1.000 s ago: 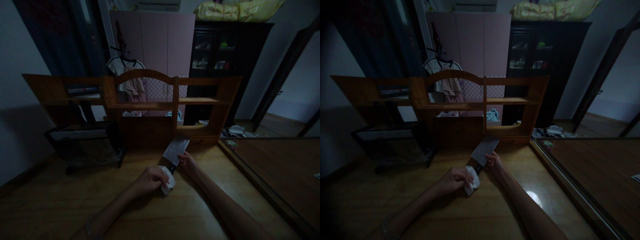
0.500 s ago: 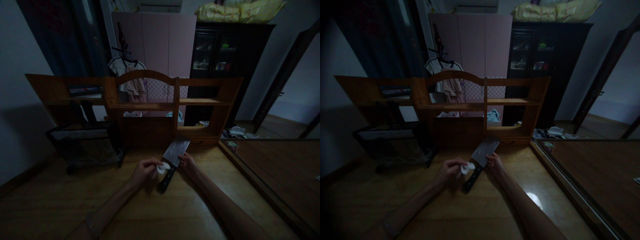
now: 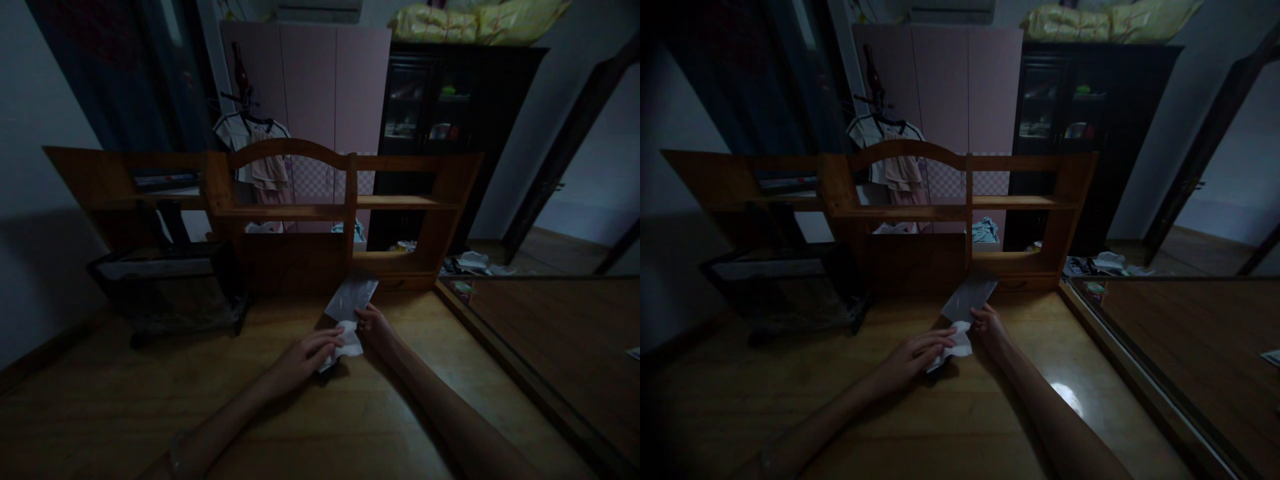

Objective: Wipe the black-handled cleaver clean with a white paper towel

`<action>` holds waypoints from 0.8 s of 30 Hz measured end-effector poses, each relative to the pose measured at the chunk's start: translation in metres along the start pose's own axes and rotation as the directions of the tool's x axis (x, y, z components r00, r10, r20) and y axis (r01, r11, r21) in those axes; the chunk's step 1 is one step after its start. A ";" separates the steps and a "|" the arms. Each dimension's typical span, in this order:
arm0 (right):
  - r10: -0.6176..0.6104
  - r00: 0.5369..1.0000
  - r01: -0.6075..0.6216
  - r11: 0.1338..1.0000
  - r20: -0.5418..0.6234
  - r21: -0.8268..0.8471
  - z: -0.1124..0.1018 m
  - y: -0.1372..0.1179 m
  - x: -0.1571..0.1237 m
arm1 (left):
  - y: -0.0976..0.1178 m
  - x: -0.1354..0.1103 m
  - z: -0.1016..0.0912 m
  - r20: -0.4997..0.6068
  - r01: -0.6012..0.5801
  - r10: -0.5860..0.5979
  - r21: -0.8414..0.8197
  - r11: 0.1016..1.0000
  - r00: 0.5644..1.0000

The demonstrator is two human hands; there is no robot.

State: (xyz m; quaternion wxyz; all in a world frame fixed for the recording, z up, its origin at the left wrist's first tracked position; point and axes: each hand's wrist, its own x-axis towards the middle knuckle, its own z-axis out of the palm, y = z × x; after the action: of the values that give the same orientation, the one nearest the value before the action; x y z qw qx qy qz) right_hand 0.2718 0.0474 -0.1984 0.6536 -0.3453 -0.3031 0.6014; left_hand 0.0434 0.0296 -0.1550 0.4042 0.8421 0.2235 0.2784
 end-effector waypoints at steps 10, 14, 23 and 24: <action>0.036 0.999 -0.035 0.999 -0.017 0.036 -0.004 0.000 0.003 | -0.004 -0.004 0.000 -0.088 -0.065 0.070 0.065 0.996 0.994; 0.036 0.999 -0.036 0.999 -0.020 0.031 -0.003 0.000 0.004 | 0.001 -0.004 -0.001 -0.213 -0.063 0.074 0.060 0.996 0.974; 0.043 0.999 -0.043 0.998 -0.016 0.035 -0.001 -0.002 0.003 | -0.014 0.002 -0.001 -0.229 -0.036 0.026 -0.043 0.998 0.973; 0.047 0.999 -0.046 0.998 -0.013 0.039 0.000 -0.002 0.002 | -0.015 0.002 0.001 -0.175 -0.060 0.051 -0.043 0.997 0.983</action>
State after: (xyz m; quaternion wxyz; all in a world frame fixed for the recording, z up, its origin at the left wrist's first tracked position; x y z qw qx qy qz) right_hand 0.2733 0.0496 -0.1970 0.6482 -0.3439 -0.2786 0.6197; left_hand 0.0428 0.0386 -0.1670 0.3955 0.8105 0.2276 0.3673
